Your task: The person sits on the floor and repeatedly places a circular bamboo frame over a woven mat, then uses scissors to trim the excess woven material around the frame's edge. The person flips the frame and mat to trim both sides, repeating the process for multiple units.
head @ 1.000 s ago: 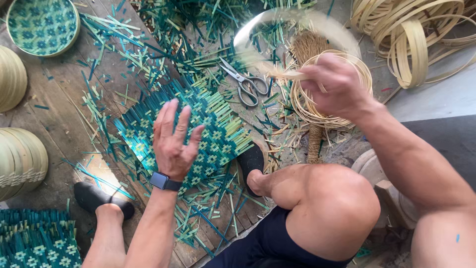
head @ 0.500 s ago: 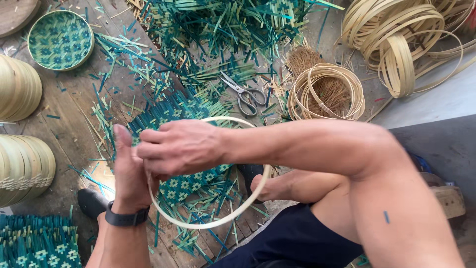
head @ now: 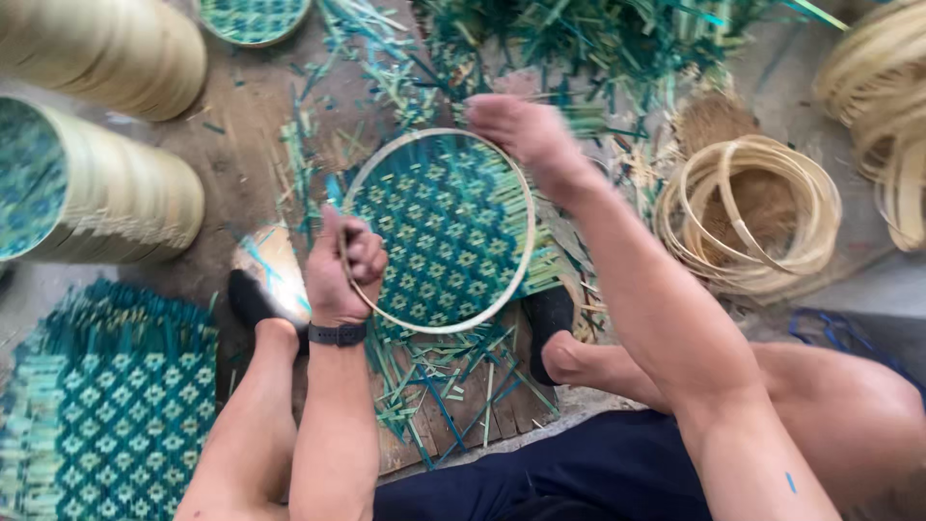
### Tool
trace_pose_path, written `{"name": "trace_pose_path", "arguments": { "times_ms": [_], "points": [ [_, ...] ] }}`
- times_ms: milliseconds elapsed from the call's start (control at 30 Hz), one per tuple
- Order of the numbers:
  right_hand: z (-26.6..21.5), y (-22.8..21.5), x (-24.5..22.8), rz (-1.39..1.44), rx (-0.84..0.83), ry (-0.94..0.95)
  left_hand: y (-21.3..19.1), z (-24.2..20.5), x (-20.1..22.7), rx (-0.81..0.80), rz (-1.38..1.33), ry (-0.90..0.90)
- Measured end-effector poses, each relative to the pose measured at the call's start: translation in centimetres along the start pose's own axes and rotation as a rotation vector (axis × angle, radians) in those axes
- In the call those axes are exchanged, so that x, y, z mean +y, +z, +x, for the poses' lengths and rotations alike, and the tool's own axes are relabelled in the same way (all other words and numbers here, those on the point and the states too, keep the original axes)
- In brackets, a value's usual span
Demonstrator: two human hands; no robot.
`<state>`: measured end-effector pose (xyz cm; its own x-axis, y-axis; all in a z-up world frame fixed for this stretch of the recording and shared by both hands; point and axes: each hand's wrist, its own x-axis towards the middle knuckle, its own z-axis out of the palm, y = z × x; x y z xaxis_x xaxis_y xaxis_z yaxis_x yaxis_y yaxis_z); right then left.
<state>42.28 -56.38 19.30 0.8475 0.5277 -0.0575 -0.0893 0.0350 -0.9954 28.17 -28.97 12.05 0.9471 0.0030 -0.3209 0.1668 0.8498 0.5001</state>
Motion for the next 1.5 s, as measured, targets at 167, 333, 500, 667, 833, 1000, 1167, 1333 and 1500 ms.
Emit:
{"name": "trace_pose_path", "arguments": {
  "times_ms": [167, 333, 500, 667, 833, 1000, 1167, 1333, 1500],
  "points": [
    [-2.4, -2.2, 5.3, 1.35, -0.132, 0.025, -4.1, -0.6, 1.7, -0.004, -0.236, 0.192],
    [-2.6, -0.2, 8.5, 1.122, -0.031, -0.046, -5.6, -0.6, 1.6, -0.077, -0.325, 0.262],
    [-3.3, 2.1, 10.0, 0.814, 0.07, 0.144, -4.8, -0.3, -0.3, -0.136, -0.336, 0.334],
    [-3.4, 1.6, 11.3, 0.663, 0.207, 0.198, -5.3, -0.3, 1.3, 0.166, -0.052, -0.032],
    [-3.2, -0.3, 10.5, 0.45, 0.031, 0.265, -6.5, 0.7, 1.9, 0.181, 0.142, -0.171],
    [-3.2, 0.1, 10.3, 0.423, 0.085, 0.289, -6.8, 1.3, 0.7, 0.207, 0.036, -0.073],
    [-3.1, -0.5, 13.3, 0.181, 0.176, 0.268, -7.9, 1.3, -1.4, 0.372, -0.142, 0.105],
    [-1.5, -0.5, 19.5, -0.074, 0.311, 0.308, -12.4, 2.9, -6.3, 0.692, 0.354, 0.354],
    [0.0, 0.2, 24.0, -0.766, 0.264, 0.13, -18.4, 4.4, -7.7, 0.747, 1.484, 0.686]
  ]
}}
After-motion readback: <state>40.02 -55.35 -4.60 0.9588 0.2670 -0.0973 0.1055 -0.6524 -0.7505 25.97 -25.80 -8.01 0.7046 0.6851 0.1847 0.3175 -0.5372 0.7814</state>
